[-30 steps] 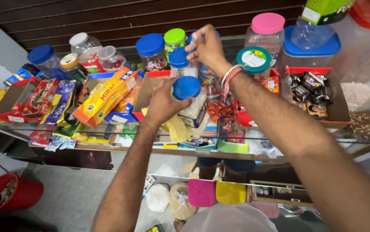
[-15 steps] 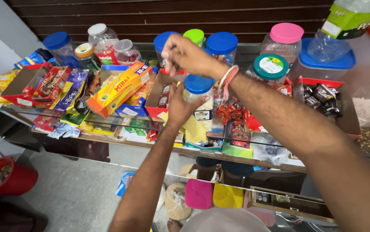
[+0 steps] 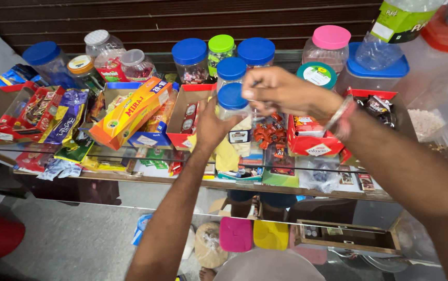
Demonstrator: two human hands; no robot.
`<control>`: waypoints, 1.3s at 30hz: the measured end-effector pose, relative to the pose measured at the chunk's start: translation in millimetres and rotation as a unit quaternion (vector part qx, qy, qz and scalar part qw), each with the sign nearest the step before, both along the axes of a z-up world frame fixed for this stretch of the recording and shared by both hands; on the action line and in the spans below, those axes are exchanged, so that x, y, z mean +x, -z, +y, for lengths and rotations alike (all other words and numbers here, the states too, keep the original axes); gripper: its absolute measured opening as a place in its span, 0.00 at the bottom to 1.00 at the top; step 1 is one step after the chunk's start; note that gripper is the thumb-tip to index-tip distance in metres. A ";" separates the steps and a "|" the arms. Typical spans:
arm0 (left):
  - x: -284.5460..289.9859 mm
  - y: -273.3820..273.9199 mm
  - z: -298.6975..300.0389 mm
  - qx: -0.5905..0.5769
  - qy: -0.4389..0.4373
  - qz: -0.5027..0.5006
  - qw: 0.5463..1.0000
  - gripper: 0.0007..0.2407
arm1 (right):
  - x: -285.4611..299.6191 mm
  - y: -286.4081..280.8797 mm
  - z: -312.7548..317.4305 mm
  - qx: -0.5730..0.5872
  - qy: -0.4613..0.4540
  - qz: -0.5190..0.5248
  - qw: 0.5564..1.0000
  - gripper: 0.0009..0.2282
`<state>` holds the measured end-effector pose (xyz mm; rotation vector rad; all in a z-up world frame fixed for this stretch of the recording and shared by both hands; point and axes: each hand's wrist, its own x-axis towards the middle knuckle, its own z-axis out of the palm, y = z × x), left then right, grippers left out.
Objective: The person wipes the exterior of a clear plastic jar filled with white puffed snacks using a yellow cloth. They repeatedly open and close the jar lid, transfer some contents between jars, and continue wiping the jar surface.
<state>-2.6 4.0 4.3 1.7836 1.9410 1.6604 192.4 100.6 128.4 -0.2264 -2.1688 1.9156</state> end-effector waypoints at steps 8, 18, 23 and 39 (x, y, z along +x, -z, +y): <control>-5.4 4.6 2.6 -0.001 -0.011 0.048 0.999 0.36 | 61.2 -2.7 11.4 0.354 0.179 -0.143 0.907 0.06; -7.7 -6.7 -3.8 -0.079 -0.013 0.020 0.997 0.40 | 49.0 5.6 -0.3 0.654 0.192 -0.154 0.715 0.12; -8.3 -6.2 -10.8 -0.097 -0.020 0.037 0.994 0.38 | 57.9 5.1 10.2 0.659 0.185 -0.145 0.714 0.12; -14.7 -13.4 2.7 -0.196 -0.016 0.053 0.979 0.44 | 49.8 12.1 67.7 0.680 0.362 -0.156 0.618 0.12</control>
